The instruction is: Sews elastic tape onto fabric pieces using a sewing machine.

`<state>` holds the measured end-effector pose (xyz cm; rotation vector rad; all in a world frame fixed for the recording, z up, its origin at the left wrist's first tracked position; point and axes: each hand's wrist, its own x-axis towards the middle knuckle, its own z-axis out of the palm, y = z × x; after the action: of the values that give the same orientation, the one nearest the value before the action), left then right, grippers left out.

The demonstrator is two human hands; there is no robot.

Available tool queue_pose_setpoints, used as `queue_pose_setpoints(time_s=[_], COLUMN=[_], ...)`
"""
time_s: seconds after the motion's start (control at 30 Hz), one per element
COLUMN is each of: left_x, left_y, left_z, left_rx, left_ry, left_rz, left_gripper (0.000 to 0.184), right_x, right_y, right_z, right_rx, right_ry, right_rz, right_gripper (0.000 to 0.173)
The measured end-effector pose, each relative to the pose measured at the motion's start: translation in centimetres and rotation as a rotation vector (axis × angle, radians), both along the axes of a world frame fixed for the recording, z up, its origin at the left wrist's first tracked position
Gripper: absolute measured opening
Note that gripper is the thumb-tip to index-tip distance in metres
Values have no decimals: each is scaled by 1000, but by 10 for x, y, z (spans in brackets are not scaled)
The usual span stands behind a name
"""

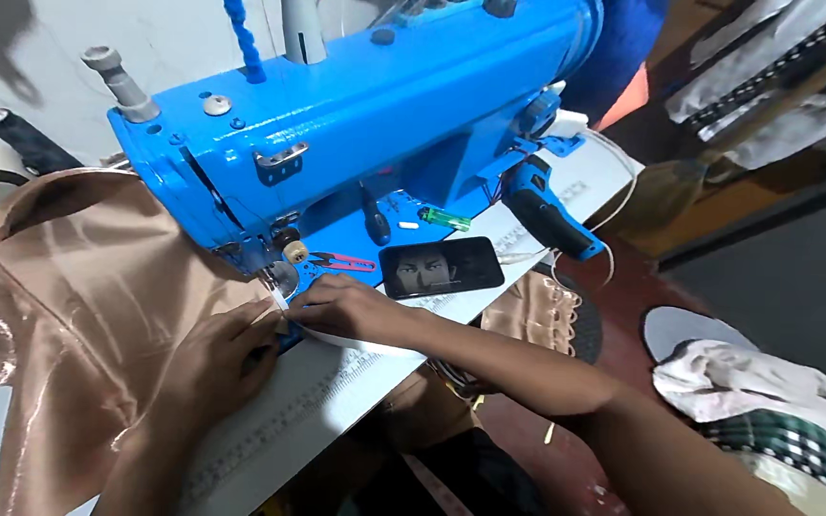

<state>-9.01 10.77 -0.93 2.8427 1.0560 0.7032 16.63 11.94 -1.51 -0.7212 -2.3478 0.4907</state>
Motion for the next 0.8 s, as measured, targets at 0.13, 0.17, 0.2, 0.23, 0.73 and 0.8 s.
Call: queue_pose_setpoints(time_s=[0.13,0.17,0.2,0.23,0.73,0.8], left_x=[-3,-3,-3,-2,-2,-2], left_y=[0,0,-1,-2,-5,-6], left_z=[-2,-1,-1,-1,3,3], left_rx=[-11,-16,-18,-17,-98,-91], left_ry=[-29,-35,-40,-43,44,47], left_rz=[-15,-14,-14,-15,17,27], left_gripper=[37,37,37,36,33,33], right_x=[-8,-9,-11,-12,-12,-14], right_y=[5,6,8,10,-1,-1], right_z=[-5,-4,-4,-3,-7,-7], right_rx=[-57,-65,-68,-62,-39,-10], right_ry=[115,131,139,148,259,251], right_rz=[-23,-30,-34,-33,-195,-184], right_gripper=[20,19,19,19,23,23])
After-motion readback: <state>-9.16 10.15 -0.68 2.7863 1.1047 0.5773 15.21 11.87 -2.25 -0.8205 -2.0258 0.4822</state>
